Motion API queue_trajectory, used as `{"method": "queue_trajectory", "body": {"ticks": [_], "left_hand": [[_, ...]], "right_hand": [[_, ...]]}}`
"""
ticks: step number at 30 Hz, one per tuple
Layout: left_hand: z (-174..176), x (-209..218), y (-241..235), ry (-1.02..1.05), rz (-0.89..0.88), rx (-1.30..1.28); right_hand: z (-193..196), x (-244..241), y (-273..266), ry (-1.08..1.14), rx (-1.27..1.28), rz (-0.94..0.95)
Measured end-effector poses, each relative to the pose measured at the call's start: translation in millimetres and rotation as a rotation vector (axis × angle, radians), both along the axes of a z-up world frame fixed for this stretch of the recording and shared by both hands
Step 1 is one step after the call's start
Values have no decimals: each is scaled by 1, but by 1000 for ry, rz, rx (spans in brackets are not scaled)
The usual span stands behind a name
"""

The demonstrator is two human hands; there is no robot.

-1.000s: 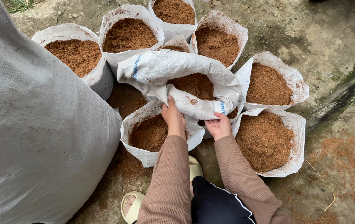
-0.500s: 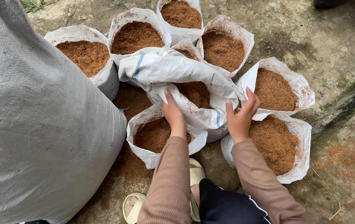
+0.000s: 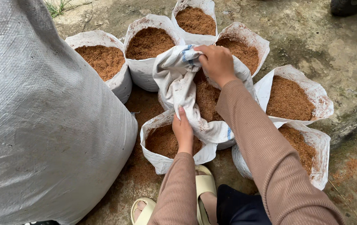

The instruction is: The person scoops brown granular material by hand from a large sack and transfers it into smaller white sacks. The person arranges the filled sacks on the ground and continues the process of filling and organizing them.

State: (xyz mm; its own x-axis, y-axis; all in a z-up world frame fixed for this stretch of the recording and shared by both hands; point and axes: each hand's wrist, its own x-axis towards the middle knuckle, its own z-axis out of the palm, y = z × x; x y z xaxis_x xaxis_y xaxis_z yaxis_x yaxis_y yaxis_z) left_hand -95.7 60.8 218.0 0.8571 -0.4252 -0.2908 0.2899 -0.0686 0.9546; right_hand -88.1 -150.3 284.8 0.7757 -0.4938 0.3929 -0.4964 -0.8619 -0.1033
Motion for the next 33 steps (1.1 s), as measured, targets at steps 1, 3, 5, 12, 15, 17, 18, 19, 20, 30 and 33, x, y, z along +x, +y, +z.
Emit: {"method": "queue_trajectory", "body": {"ticks": [1,3,5,12,15,17,18,19,20,30,33], "left_hand": [[-17,4,5,2,1,1],[-50,11,15,12,-23,105],[-25,18,27,-14,-64,169],[44,46,4,-350,-275,271],[-32,65,-22,-592,-280,234],[2,66,-13,-427,-340,237],[18,66,-7,-262,-396,243],[13,72,-5,-262,-398,245],[7,77,-3,-261,-381,229],[-24,106,18,-193,-365,334],[-14,106,15,-141,-299,392]], "right_hand": [[5,-3,-6,2,1,1],[16,-9,-18,-146,214,-60],[27,-16,-19,-109,266,-114],[41,-29,-1,-94,578,-214],[49,-28,4,-165,798,-236],[50,-31,0,-190,794,-245],[49,-32,-1,-214,794,-249],[44,-38,-8,-215,795,-251],[40,-43,-15,-228,730,-289],[29,-75,-42,-259,945,-451],[43,-74,-23,-224,577,-138]]}}
